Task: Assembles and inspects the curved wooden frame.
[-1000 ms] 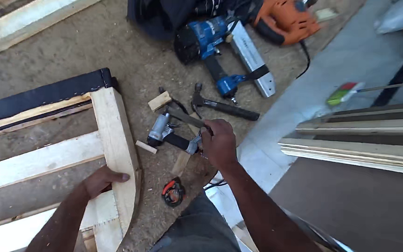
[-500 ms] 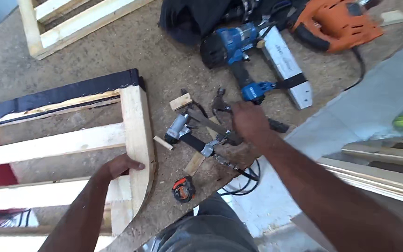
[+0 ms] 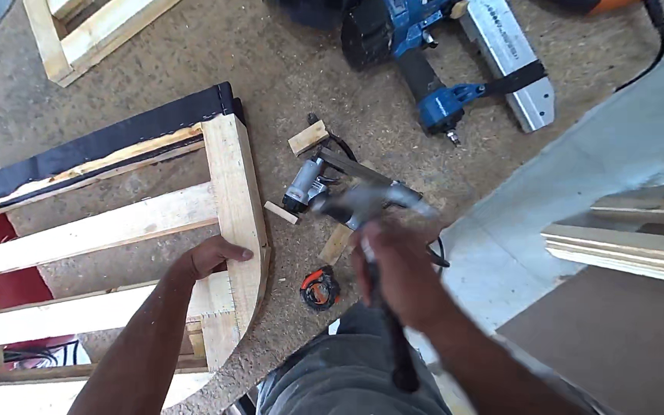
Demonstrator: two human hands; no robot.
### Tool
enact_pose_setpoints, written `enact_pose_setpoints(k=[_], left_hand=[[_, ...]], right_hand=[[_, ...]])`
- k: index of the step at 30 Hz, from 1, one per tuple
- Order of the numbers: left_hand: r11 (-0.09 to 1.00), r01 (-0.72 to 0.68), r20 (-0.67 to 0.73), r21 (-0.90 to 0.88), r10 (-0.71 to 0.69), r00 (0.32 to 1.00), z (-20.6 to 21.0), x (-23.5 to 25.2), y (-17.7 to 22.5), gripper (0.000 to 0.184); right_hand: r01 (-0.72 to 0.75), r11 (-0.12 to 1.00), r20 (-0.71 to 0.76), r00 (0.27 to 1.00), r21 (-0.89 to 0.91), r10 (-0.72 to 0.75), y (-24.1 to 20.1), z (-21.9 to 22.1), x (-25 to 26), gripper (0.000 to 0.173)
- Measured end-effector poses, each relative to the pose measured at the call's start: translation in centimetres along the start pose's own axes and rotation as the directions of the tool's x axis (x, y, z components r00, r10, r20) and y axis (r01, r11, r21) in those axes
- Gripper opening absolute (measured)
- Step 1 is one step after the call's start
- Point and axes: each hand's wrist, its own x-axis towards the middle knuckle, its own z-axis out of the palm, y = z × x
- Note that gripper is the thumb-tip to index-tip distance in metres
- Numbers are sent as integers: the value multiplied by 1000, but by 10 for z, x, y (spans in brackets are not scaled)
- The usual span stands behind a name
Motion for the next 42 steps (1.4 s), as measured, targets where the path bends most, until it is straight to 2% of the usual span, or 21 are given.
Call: enact_pose_setpoints(k=[2, 4, 7, 9, 13, 18, 21, 25, 29, 33, 36, 40, 42], left_hand=[[1000, -6, 23, -2, 6, 1000, 0, 0, 0, 26], [1000, -20, 36, 3, 20, 999, 1, -1, 2, 28], [1000, -19, 45, 15, 18, 999, -1, -2, 0, 28], [1000, -17, 54, 24, 16, 998, -3, -1, -1, 29], [1000, -26, 55, 11, 25, 998, -1, -1, -1, 28], [1000, -28, 75, 8, 27, 997, -2, -1, -2, 26], [1000, -27, 76, 2, 26, 997, -4, 1, -3, 27], [999, -35, 65, 6, 35, 997, -4, 1, -3, 27], [999, -48, 103, -15, 50, 993, -8, 5, -6, 26], [998, -63, 94, -20, 64, 993, -7, 6, -7, 32], [998, -62, 89, -27, 64, 994, -6, 5, -7, 35], [996, -74, 102, -48, 79, 992, -6, 5, -6, 34], [996, -73, 111, -54, 78, 991, -7, 5, -8, 32]], right_hand=[[-227, 957, 124, 971, 182, 206, 31, 42, -7, 47], [-400, 860, 108, 916, 316, 386, 48, 73, -1, 41], [-470, 753, 5, 850, 460, 527, 62, 100, 7, 44], [-453, 762, -11, 856, 463, 516, 70, 110, 10, 44], [-496, 785, 85, 860, 371, 504, 73, 112, 14, 44], [-470, 772, 16, 858, 428, 513, 70, 117, 15, 48], [-508, 748, 89, 847, 427, 524, 73, 116, 16, 47], [-447, 737, -14, 851, 506, 525, 73, 114, 18, 51], [-537, 742, 121, 834, 402, 538, 77, 116, 18, 47], [-473, 741, 23, 849, 476, 527, 76, 118, 18, 47], [-521, 738, 109, 841, 428, 530, 76, 120, 16, 46], [-507, 714, 57, 832, 483, 552, 74, 122, 21, 48], [-537, 713, 105, 825, 450, 555, 74, 124, 22, 48]])
